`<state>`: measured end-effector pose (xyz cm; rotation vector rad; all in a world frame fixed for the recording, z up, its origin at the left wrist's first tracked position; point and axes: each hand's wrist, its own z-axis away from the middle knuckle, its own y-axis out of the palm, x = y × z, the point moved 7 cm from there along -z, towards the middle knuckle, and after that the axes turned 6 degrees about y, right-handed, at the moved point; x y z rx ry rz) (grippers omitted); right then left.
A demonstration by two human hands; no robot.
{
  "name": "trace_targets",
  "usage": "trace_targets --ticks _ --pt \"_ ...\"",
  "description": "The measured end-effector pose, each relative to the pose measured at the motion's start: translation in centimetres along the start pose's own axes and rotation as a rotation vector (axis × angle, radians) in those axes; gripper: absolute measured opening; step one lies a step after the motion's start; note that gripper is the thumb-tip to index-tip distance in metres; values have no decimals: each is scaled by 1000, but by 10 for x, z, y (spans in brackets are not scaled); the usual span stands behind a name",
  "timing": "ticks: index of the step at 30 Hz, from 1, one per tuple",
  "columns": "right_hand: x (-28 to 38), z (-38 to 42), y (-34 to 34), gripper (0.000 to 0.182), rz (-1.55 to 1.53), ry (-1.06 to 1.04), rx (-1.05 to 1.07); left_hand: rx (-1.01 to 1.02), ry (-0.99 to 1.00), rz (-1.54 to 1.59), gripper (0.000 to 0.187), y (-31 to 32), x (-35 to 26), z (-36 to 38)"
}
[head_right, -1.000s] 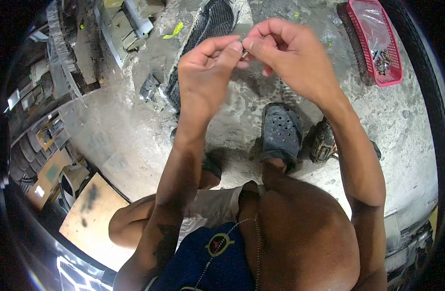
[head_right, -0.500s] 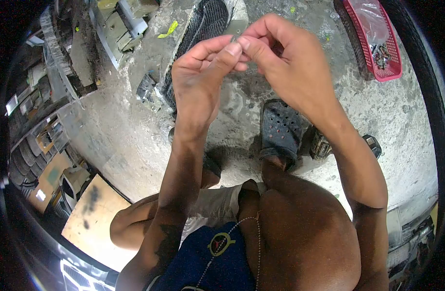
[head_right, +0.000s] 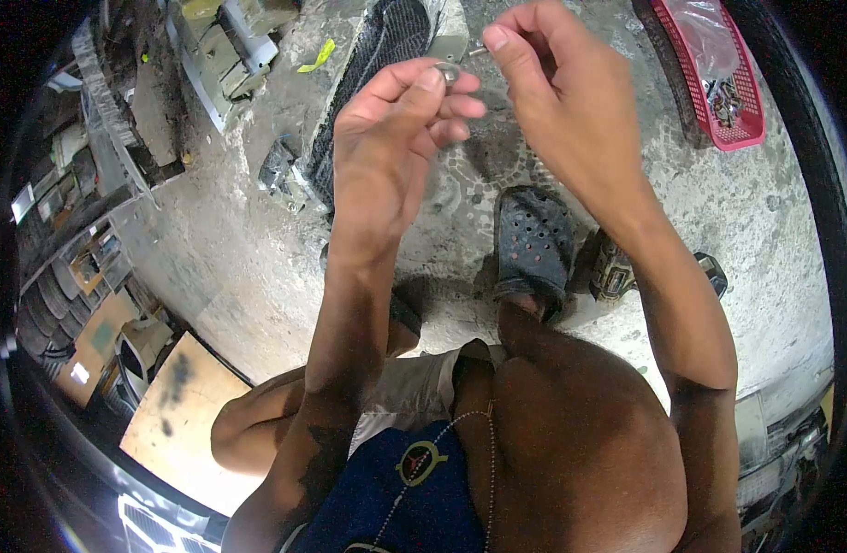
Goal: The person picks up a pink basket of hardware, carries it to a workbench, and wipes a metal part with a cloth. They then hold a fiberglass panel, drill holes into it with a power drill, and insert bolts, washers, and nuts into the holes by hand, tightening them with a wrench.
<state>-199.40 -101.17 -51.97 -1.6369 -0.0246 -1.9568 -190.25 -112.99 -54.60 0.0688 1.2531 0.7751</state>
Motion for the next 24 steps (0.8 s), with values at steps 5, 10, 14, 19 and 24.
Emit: trace_targets --ticks 5,10,14,19,24 --pt "1 2 2 17 97 -199 -49 -46 -72 30 22 1 6 1" --pt "2 5 3 16 176 -278 -65 -93 -85 107 25 -4 16 1" --pt "-4 3 3 16 187 -226 -69 -142 -127 114 35 -5 18 2" --pt "-5 3 5 16 172 -274 -63 -129 -158 79 40 -6 19 0" --pt "-6 2 10 15 175 -330 3 -122 -174 -86 33 -7 12 3"
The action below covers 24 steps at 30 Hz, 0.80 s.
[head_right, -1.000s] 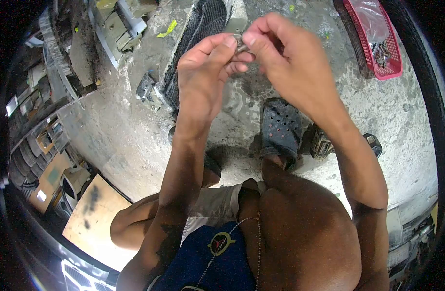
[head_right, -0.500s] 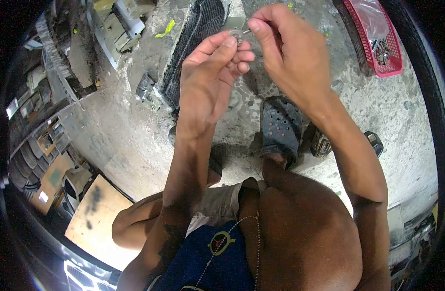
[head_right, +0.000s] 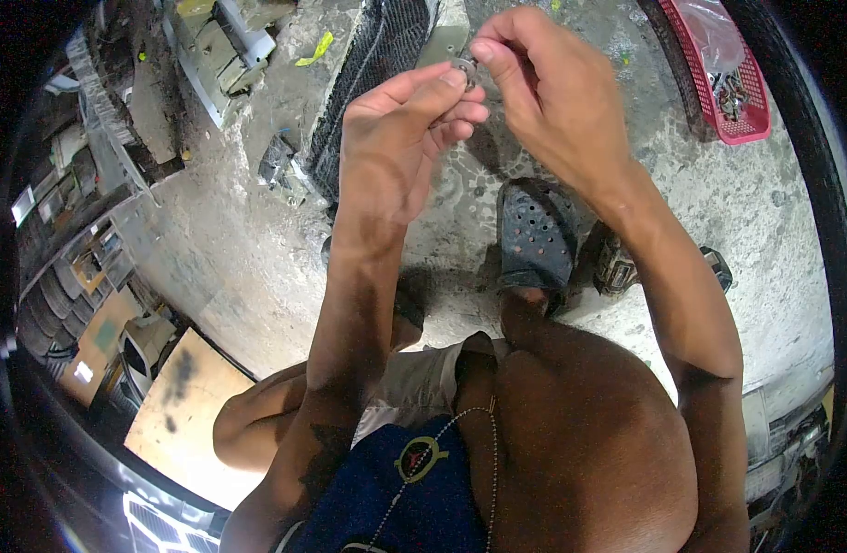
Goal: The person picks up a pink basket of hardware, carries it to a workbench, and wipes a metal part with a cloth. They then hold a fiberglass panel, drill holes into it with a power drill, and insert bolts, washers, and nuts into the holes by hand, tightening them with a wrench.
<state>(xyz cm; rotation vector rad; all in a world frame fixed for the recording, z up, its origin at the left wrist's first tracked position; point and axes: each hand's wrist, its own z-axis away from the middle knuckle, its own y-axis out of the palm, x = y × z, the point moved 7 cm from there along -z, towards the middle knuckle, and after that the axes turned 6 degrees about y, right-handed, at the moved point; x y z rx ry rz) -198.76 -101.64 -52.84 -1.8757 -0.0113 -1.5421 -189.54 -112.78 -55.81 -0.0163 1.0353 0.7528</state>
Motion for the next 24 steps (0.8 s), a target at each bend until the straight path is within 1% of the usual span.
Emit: trace_targets --ticks 1,3,4,6,7,9,10,12,16,18,19,21,22,24 --pt "-3 0 1 15 -1 0 0 -1 0 0 33 0 -1 0" --pt "-30 4 15 16 -286 319 173 -2 16 -101 37 -1 -3 0" --pt "-33 3 14 16 -287 317 173 -3 17 -101 37 -1 -3 0" --pt "-49 11 32 18 -919 675 345 46 159 -155 39 4 -13 2" --pt "-51 11 30 18 -917 677 341 50 157 -153 39 5 -12 2" --pt "-52 15 36 17 -992 720 430 70 280 -227 38 7 -18 5" --pt "-55 16 36 17 -993 722 429 70 278 -228 38 7 -18 5" --pt "-54 17 39 15 -1234 729 476 79 380 -224 33 10 -25 7" --pt "-46 17 39 15 -1286 742 445 83 331 -185 28 5 -22 4" --pt "-43 14 35 20 -1178 673 345 96 292 4 25 4 -19 0" --pt "-40 15 35 20 -1179 673 344 96 292 3 25 4 -20 1" --pt "-38 10 23 20 -962 558 220 28 306 8 25 1 -24 3" --pt "-34 10 23 20 -964 559 221 27 305 6 25 2 -24 4" --pt "-25 6 12 19 -795 454 117 -2 348 -30 26 2 -27 5"
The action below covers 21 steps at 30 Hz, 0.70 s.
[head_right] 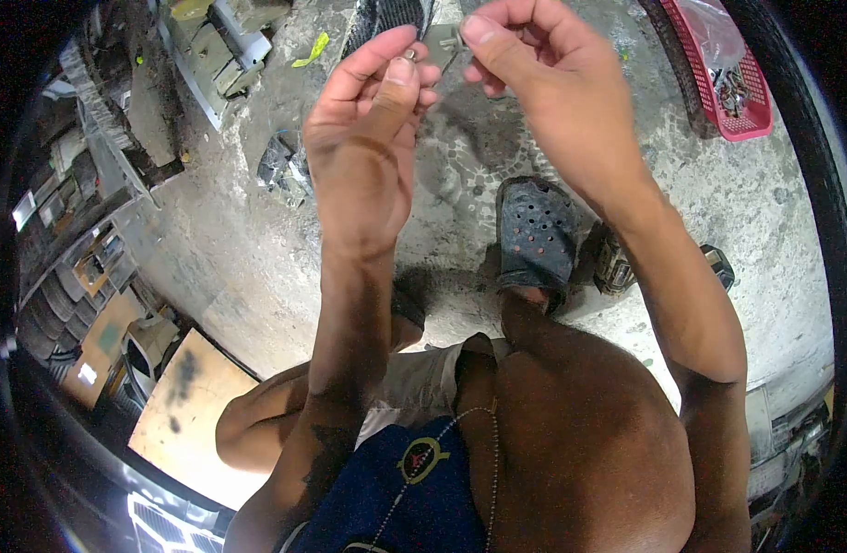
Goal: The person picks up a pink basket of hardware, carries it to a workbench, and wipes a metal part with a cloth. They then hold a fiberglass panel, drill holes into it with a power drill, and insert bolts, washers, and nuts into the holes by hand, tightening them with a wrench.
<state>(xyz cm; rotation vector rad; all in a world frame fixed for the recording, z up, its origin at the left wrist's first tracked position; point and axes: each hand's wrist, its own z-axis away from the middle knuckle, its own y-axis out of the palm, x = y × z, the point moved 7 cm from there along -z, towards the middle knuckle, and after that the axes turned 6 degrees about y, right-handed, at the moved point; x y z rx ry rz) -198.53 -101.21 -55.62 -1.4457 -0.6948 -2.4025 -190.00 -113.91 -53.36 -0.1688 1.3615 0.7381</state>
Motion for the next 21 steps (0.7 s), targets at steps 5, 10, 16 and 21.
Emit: trace_targets --ticks 5,10,16,21 --pt "14 4 10 18 100 -44 -16 2 152 13 26 5 -4 1" --pt "16 6 8 17 106 -94 -54 29 295 -112 24 11 -10 2" --pt "14 3 5 20 -26 -90 100 -24 197 -157 21 -2 -12 -2" --pt "16 6 6 22 101 -171 127 -28 27 -60 21 -5 -4 -3"
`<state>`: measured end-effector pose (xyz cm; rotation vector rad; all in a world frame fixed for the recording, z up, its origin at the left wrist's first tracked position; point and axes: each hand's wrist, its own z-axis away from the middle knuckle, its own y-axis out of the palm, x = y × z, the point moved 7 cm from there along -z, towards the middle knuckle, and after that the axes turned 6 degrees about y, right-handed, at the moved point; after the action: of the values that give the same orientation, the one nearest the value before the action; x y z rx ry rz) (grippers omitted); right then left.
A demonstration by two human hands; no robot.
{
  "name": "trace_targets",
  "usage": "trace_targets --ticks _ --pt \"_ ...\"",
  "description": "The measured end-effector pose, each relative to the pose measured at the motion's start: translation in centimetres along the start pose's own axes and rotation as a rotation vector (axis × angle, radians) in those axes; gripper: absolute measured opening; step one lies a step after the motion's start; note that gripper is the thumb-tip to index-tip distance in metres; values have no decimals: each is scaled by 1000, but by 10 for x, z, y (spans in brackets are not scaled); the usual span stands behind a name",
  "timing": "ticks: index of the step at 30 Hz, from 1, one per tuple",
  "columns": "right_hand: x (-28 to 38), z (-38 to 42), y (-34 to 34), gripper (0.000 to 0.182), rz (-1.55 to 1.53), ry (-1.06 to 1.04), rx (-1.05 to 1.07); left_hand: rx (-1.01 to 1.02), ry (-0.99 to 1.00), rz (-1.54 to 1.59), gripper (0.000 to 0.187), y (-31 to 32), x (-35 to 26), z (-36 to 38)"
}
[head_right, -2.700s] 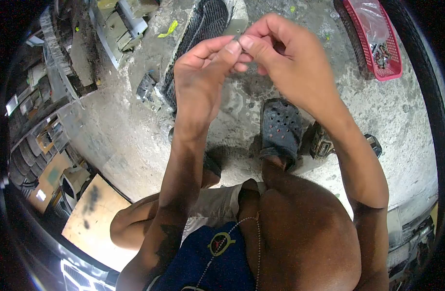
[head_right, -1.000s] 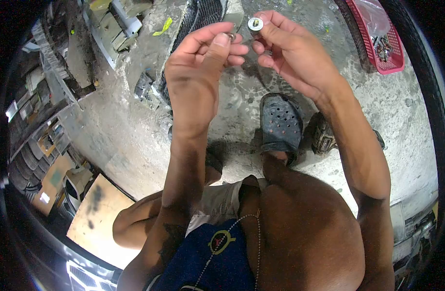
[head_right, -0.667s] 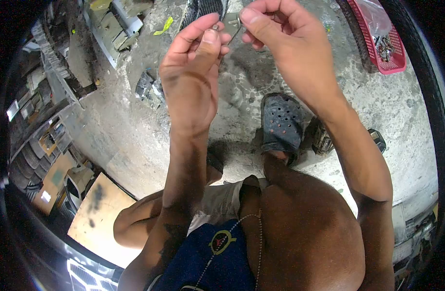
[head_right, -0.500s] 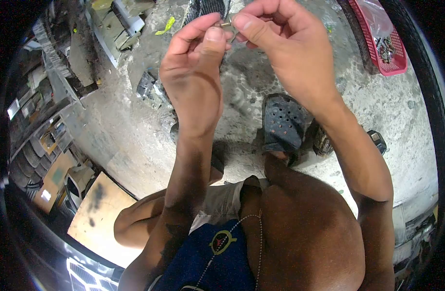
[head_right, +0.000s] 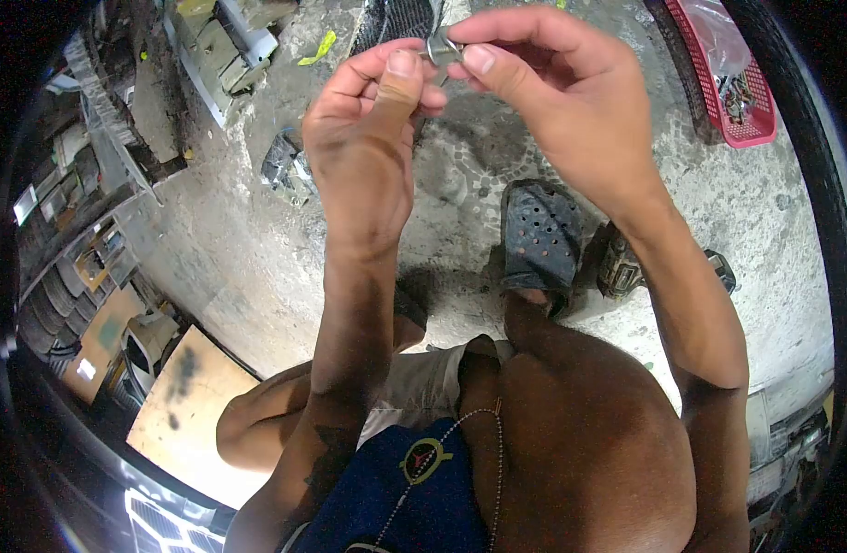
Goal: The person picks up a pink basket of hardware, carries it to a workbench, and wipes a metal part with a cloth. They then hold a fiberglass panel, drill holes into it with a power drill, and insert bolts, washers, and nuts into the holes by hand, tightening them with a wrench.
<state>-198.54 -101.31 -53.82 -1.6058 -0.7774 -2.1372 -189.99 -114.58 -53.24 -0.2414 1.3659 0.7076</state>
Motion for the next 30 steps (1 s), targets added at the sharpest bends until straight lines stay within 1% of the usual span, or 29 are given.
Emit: trace_targets --ticks 4,6,7,9,10,12,16,18,19,21,25,27,28,30 --pt "1 -1 -2 22 71 -48 2 15 -51 49 20 -2 -3 0" --pt "-1 -3 -7 21 87 39 16 67 -80 -18 18 0 -3 0" --pt "2 -4 -8 21 87 38 16 67 -79 -18 18 -1 -3 0" --pt "1 -4 -7 21 91 131 73 111 25 -113 19 0 -10 0" --pt "1 -3 -8 21 91 130 72 112 25 -113 19 0 -9 1" --pt "-1 -2 -6 20 38 148 96 138 181 -152 19 1 -18 3" --pt "5 1 0 18 3 133 121 103 204 -144 17 1 -24 6" --pt "17 3 3 18 119 -16 111 103 53 -236 17 -1 -23 6" --pt "18 3 3 18 118 -17 112 101 54 -238 17 -4 -25 5" --pt "24 2 6 19 193 -83 135 116 -144 -120 19 -6 -13 5" --pt "22 3 8 19 197 -73 134 77 -181 -86 18 -6 -11 7" --pt "19 6 9 17 244 -44 119 47 -67 -71 17 -8 -15 7" --pt "20 7 11 17 244 -43 118 48 -68 -71 17 -9 -12 8" --pt "22 8 13 17 306 -37 51 114 144 -116 18 -6 -19 6"
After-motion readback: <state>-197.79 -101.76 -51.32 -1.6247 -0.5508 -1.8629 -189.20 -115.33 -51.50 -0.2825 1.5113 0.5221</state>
